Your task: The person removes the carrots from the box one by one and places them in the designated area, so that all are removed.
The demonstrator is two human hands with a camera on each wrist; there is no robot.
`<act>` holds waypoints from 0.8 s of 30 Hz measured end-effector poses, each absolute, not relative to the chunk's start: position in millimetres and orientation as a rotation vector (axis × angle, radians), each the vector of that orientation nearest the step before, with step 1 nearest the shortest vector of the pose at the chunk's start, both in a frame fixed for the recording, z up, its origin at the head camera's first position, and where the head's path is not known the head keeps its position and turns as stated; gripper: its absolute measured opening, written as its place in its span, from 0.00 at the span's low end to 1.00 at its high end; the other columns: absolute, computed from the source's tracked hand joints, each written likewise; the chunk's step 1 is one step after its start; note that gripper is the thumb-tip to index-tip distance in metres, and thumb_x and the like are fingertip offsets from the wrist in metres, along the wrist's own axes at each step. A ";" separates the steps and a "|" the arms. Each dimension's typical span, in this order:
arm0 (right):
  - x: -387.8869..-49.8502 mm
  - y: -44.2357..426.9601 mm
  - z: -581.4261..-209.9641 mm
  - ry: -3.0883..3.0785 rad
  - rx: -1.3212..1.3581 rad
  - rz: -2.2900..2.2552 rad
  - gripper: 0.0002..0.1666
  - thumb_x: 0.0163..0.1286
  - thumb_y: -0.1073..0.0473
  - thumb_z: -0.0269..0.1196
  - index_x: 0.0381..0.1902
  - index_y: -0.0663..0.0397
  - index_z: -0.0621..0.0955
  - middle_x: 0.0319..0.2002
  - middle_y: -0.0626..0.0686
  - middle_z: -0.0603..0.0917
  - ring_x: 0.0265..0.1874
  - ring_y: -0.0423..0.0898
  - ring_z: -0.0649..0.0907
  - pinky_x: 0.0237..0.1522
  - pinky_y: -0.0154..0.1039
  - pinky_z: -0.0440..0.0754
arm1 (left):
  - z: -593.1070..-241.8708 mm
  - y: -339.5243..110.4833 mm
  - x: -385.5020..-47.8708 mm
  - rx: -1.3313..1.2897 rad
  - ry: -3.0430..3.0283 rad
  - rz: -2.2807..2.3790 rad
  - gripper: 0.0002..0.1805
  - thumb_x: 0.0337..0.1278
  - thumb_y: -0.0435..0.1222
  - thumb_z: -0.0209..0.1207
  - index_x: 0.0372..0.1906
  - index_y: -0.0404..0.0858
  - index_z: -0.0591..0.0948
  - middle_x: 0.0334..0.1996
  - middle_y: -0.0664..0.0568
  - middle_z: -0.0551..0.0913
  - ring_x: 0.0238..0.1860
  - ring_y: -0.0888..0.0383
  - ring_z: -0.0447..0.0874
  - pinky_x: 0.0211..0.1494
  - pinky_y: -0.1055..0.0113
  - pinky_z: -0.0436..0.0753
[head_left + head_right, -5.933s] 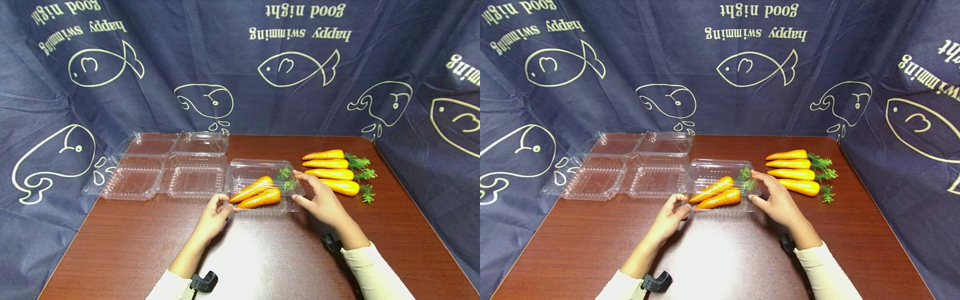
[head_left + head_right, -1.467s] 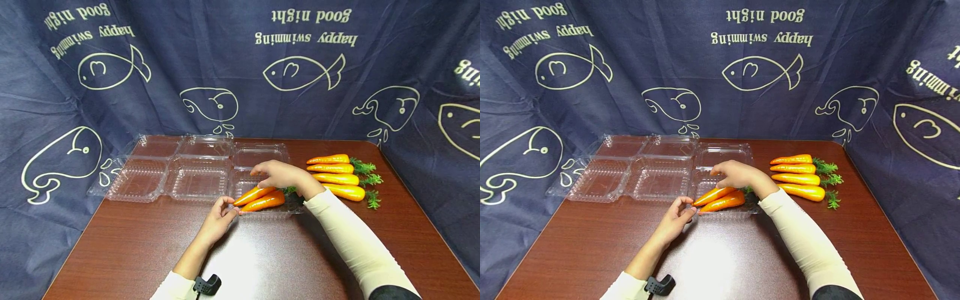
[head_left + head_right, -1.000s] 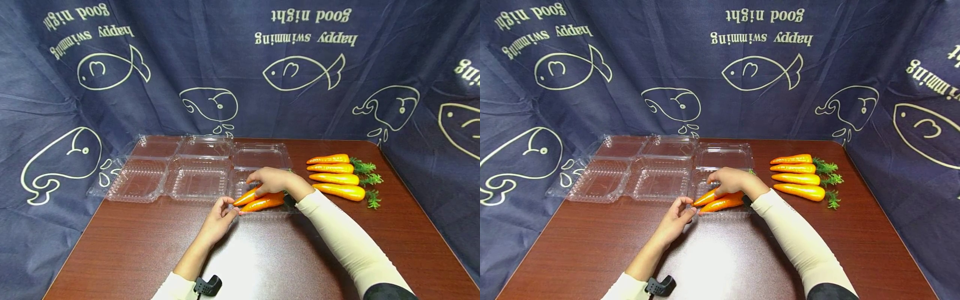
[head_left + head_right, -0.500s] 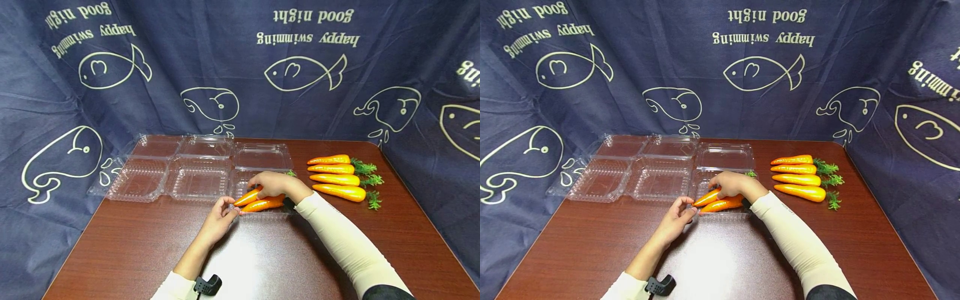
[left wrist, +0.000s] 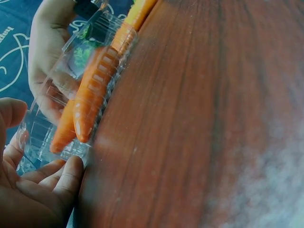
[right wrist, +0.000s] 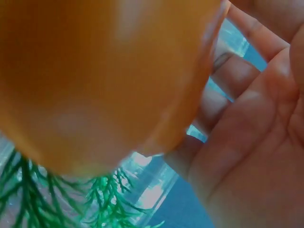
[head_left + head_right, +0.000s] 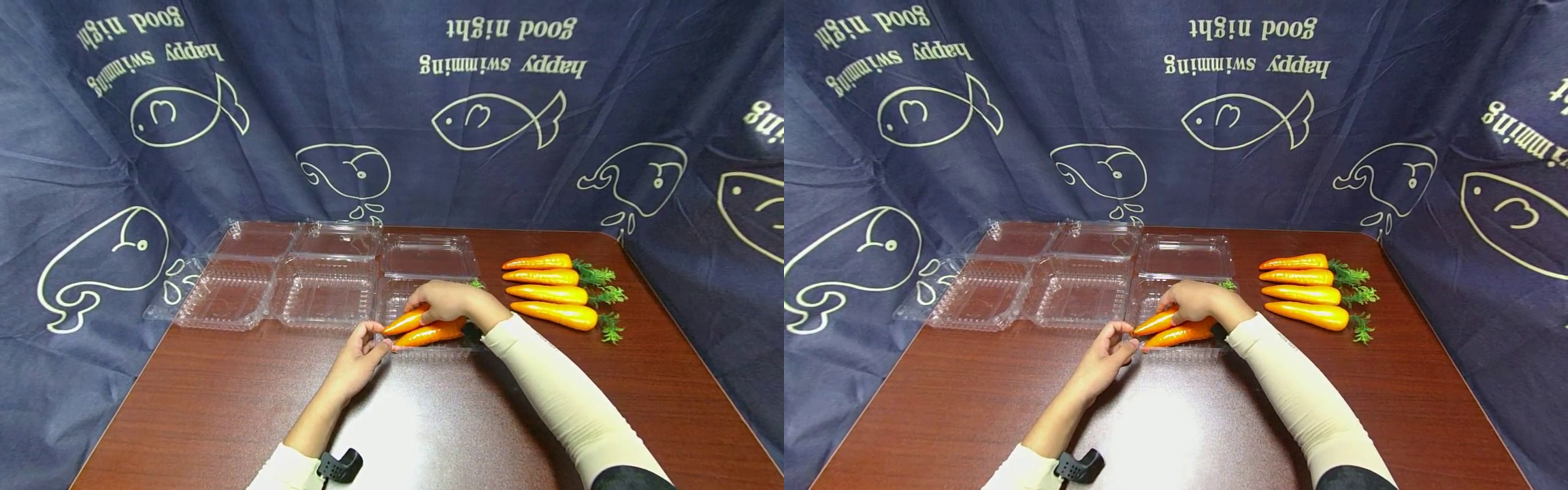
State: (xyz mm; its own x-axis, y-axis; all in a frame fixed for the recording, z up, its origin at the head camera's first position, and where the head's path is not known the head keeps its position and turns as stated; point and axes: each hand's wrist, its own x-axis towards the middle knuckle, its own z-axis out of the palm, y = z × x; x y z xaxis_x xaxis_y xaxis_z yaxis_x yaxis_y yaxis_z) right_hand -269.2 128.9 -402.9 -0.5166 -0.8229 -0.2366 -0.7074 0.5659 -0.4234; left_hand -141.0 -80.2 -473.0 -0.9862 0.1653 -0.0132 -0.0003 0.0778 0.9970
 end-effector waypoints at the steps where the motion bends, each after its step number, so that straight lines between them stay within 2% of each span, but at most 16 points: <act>1: -268.9 129.2 -401.9 2.399 -1.247 -0.386 0.18 0.63 0.67 0.67 0.51 0.51 0.85 0.41 0.45 0.84 0.42 0.42 0.79 0.50 0.41 0.76 | -472.9 -80.0 -140.8 0.169 2.214 2.047 0.15 0.69 0.32 0.57 0.55 0.32 0.71 0.51 0.39 0.79 0.33 0.58 0.73 0.27 0.73 0.67; 6: -266.5 131.0 -394.4 2.427 -1.294 -0.419 0.17 0.63 0.66 0.68 0.51 0.51 0.85 0.42 0.46 0.84 0.42 0.43 0.80 0.50 0.43 0.76 | -471.7 -79.8 -140.2 0.162 2.213 2.051 0.15 0.68 0.32 0.58 0.54 0.32 0.71 0.47 0.43 0.79 0.29 0.61 0.70 0.27 0.73 0.67; 11: -263.1 135.5 -385.9 2.449 -1.276 -0.463 0.18 0.64 0.65 0.69 0.52 0.51 0.84 0.45 0.46 0.84 0.43 0.43 0.80 0.50 0.43 0.76 | -473.5 -80.4 -141.0 0.191 2.206 2.055 0.16 0.67 0.32 0.59 0.55 0.31 0.70 0.53 0.40 0.78 0.38 0.55 0.78 0.32 0.73 0.70; 15: -259.8 139.9 -380.4 2.483 -1.258 -0.492 0.19 0.63 0.64 0.69 0.53 0.50 0.84 0.48 0.47 0.84 0.47 0.44 0.80 0.52 0.44 0.76 | -475.2 -81.1 -141.6 0.211 2.205 2.046 0.18 0.68 0.33 0.59 0.55 0.30 0.70 0.56 0.38 0.76 0.44 0.50 0.80 0.35 0.72 0.71; 24: -251.7 152.2 -371.9 2.534 -1.285 -0.570 0.18 0.62 0.65 0.70 0.51 0.50 0.85 0.44 0.45 0.83 0.41 0.43 0.79 0.48 0.43 0.76 | -477.3 -81.9 -142.3 0.187 2.250 2.019 0.18 0.67 0.35 0.61 0.55 0.31 0.71 0.58 0.37 0.75 0.42 0.58 0.76 0.36 0.71 0.73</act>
State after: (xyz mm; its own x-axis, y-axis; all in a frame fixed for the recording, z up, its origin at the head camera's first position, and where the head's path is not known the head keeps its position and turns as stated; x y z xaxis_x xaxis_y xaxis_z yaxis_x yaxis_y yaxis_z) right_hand -251.7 152.2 -371.9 -0.5828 -0.8117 -0.0395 -0.7166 0.5362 -0.4461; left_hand -142.3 -81.9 -477.3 -0.9861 0.1661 -0.0015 0.0164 0.1065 0.9942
